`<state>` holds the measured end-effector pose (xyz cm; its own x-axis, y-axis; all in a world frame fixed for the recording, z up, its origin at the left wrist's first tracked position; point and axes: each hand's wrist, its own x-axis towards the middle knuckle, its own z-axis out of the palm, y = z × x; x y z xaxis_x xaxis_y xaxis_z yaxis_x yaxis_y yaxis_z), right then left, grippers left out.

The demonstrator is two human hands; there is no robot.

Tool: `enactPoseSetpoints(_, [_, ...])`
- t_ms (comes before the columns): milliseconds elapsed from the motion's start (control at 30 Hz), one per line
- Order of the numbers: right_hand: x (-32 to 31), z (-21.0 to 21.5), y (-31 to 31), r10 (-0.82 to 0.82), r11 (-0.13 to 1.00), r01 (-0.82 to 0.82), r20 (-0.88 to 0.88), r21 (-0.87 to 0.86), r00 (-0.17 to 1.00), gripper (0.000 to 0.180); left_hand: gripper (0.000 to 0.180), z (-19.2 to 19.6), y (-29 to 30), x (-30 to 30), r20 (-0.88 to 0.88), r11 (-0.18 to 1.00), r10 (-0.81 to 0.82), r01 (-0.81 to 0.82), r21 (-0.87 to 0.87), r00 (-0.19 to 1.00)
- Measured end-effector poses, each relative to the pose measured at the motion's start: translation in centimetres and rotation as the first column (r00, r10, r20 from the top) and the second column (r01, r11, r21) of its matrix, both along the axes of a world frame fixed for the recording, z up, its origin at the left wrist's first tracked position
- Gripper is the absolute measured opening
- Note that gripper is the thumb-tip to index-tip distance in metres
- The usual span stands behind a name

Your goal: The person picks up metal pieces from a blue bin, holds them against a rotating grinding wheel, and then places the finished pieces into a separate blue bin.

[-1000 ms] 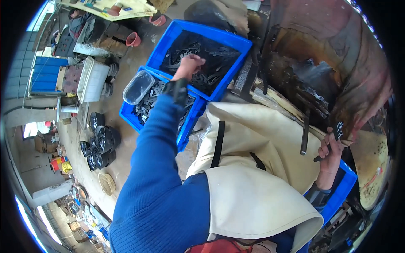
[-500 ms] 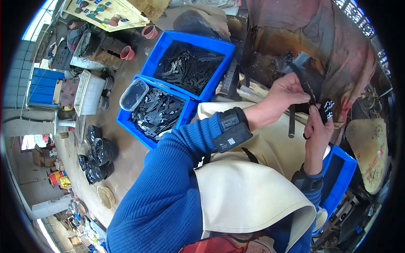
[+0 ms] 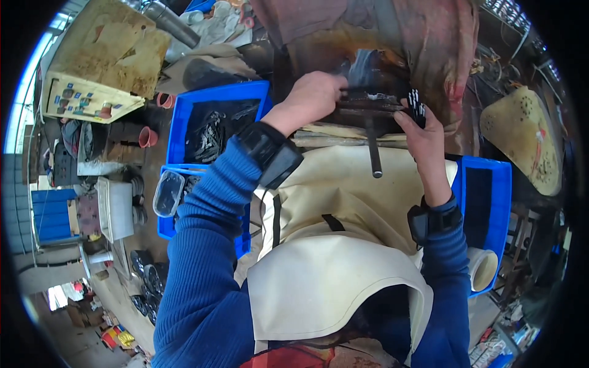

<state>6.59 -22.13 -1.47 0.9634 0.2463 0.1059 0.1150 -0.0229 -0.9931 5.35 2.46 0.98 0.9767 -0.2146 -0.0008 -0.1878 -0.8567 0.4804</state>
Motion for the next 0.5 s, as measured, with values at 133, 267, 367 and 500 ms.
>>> enactPoseSetpoints(133, [-2.2,-1.3,-1.9,-0.019,0.982,0.003,-0.083,-0.188,0.996,0.027,0.016,-5.3,0.8,3.6,0.128,0.973,0.092,-0.116,0.197,0.987])
enactPoseSetpoints(267, [-5.6,-3.1,-2.8,0.184,0.942,-0.217,-0.146,-0.257,0.972,0.034,0.015,-9.4,1.3,5.2,0.098,0.969,0.045,-0.067,0.237,0.994])
enactPoseSetpoints(367, [-6.6,-3.6,-3.4,0.231,0.929,-0.284,-0.228,-0.237,0.946,0.039,0.017,-10.0,1.1,5.6,0.064,0.969,-0.002,-0.013,0.247,0.998])
enactPoseSetpoints(500, [-6.8,-3.1,-3.4,0.309,0.888,-0.326,-0.103,-0.326,0.945,0.040,0.027,-11.1,1.7,6.3,0.004,0.966,-0.044,0.041,0.255,0.999])
